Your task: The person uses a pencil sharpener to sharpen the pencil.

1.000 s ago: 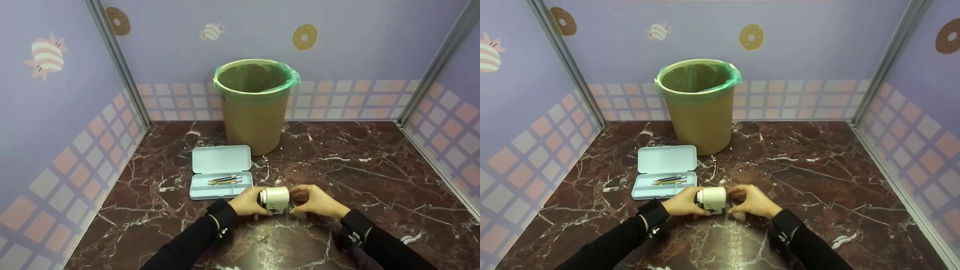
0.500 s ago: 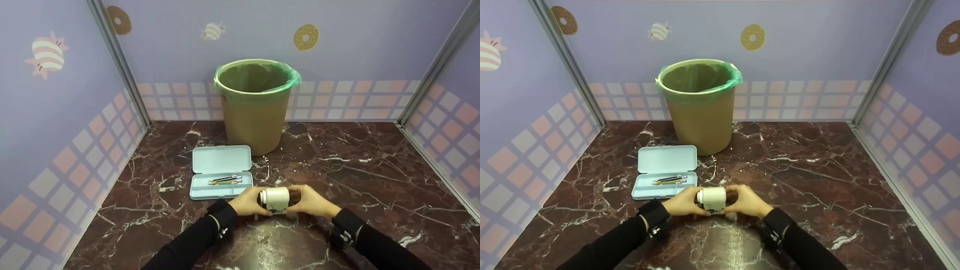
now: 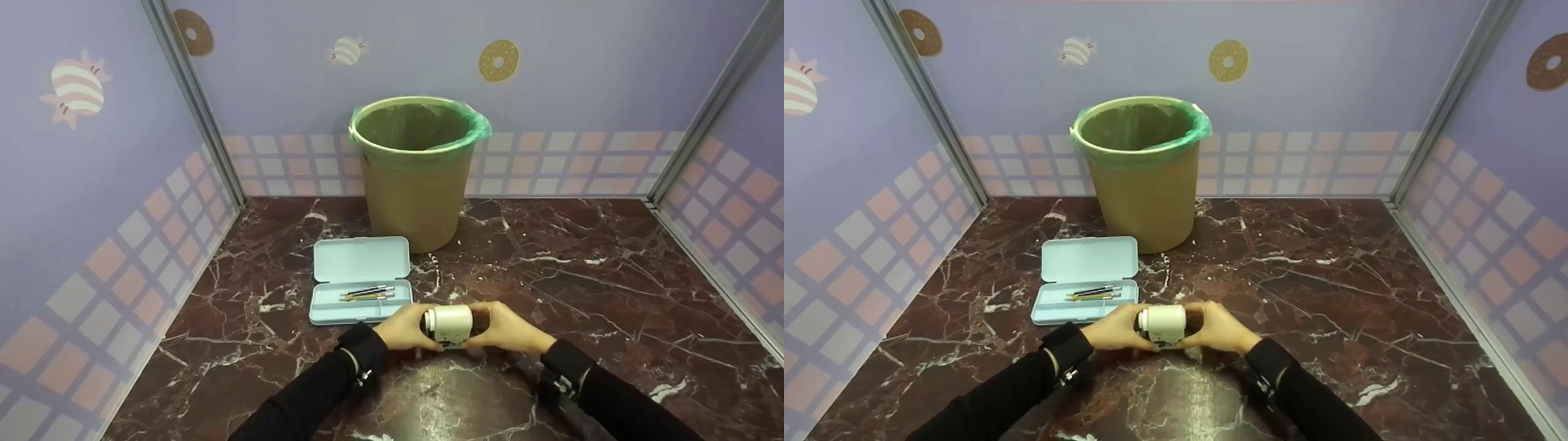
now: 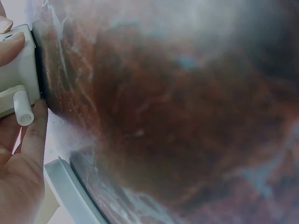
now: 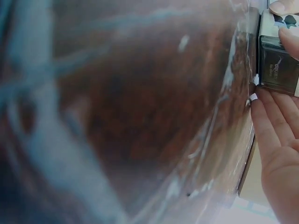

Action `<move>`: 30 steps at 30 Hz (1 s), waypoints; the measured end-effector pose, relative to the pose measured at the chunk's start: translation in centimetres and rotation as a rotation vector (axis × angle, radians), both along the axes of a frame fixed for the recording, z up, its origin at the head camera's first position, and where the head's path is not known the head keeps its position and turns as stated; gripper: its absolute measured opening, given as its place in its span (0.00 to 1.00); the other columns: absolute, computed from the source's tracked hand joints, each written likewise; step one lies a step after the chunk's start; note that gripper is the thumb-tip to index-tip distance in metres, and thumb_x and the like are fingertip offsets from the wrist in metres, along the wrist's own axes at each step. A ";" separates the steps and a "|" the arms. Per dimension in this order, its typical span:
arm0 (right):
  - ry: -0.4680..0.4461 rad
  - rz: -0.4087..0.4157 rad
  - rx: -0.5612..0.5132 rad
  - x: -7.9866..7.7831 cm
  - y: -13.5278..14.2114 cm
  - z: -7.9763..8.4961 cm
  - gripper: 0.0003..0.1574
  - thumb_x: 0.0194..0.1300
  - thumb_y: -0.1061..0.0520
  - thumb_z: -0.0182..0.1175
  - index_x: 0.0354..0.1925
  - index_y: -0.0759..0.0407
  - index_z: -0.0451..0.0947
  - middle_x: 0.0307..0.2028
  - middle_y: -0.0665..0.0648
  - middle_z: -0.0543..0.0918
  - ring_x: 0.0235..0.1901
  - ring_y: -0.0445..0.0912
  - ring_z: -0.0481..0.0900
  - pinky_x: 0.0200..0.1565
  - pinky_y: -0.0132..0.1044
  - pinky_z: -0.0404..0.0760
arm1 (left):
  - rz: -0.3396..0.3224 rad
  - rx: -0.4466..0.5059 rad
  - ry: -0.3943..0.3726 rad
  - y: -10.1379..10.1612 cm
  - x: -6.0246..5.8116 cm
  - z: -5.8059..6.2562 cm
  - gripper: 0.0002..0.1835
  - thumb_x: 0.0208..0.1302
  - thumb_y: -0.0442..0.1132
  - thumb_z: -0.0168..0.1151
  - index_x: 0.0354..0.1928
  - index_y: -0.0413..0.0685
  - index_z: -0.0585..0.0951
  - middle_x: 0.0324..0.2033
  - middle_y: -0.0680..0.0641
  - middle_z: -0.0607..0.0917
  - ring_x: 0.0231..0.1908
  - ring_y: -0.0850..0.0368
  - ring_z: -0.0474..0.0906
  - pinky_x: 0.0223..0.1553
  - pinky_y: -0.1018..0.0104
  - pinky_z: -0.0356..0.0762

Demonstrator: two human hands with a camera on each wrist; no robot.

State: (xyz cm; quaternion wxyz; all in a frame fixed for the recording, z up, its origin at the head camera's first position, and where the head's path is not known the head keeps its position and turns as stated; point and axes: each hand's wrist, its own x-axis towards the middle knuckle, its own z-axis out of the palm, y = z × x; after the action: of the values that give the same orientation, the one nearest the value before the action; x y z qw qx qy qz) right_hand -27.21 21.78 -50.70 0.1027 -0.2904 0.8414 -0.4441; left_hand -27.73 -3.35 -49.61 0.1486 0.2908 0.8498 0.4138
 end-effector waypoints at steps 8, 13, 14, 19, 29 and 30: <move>0.001 -0.013 -0.012 0.5 1.0 0.6 0.35 0.54 0.57 0.77 0.59 0.63 0.79 0.51 0.61 0.89 0.48 0.40 0.87 0.54 0.33 0.85 | 0.002 -0.044 0.052 0.6 0.3 0.5 0.38 0.46 0.38 0.82 0.61 0.41 0.78 0.50 0.43 0.88 0.46 0.56 0.84 0.54 0.69 0.81; 0.006 -0.123 -0.028 0.4 3.1 0.9 0.36 0.53 0.59 0.77 0.58 0.71 0.77 0.49 0.69 0.88 0.46 0.49 0.89 0.51 0.37 0.88 | 0.024 -0.045 0.138 -0.2 0.0 1.3 0.40 0.56 0.43 0.78 0.70 0.41 0.72 0.62 0.38 0.83 0.60 0.43 0.81 0.67 0.52 0.77; 0.007 -0.158 -0.026 0.4 3.8 0.9 0.37 0.53 0.59 0.77 0.58 0.73 0.77 0.49 0.70 0.88 0.46 0.51 0.89 0.51 0.37 0.88 | 0.034 -0.059 0.176 -0.5 -0.1 1.5 0.40 0.58 0.44 0.76 0.71 0.40 0.72 0.64 0.38 0.82 0.62 0.42 0.80 0.68 0.50 0.75; -0.030 -0.368 -0.014 -0.1 6.9 1.2 0.40 0.53 0.55 0.78 0.59 0.72 0.76 0.53 0.71 0.87 0.49 0.54 0.89 0.52 0.33 0.85 | 0.135 -0.217 0.415 -2.2 -1.3 3.2 0.38 0.65 0.49 0.70 0.71 0.39 0.71 0.66 0.37 0.80 0.63 0.38 0.79 0.69 0.46 0.74; 0.080 -0.746 0.135 -1.2 13.0 1.5 0.44 0.56 0.49 0.77 0.60 0.77 0.75 0.57 0.77 0.82 0.57 0.68 0.81 0.61 0.60 0.76 | 0.426 -0.550 0.496 -5.6 -4.4 7.0 0.47 0.67 0.62 0.63 0.78 0.42 0.62 0.75 0.35 0.68 0.76 0.36 0.63 0.78 0.36 0.53; 0.084 -0.774 0.146 -1.2 13.5 1.4 0.43 0.57 0.49 0.76 0.60 0.77 0.75 0.57 0.78 0.82 0.56 0.69 0.81 0.61 0.60 0.76 | 0.444 -0.551 0.494 -5.8 -4.6 7.1 0.47 0.67 0.62 0.63 0.78 0.43 0.61 0.75 0.36 0.68 0.76 0.36 0.62 0.79 0.36 0.52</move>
State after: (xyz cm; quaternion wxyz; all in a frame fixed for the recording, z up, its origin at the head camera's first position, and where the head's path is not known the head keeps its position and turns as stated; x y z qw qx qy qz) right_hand -28.44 35.30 -49.27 -0.0867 0.0385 0.9215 -0.3766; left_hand -32.33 -9.18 -42.53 -0.0798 0.1406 0.9806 0.1112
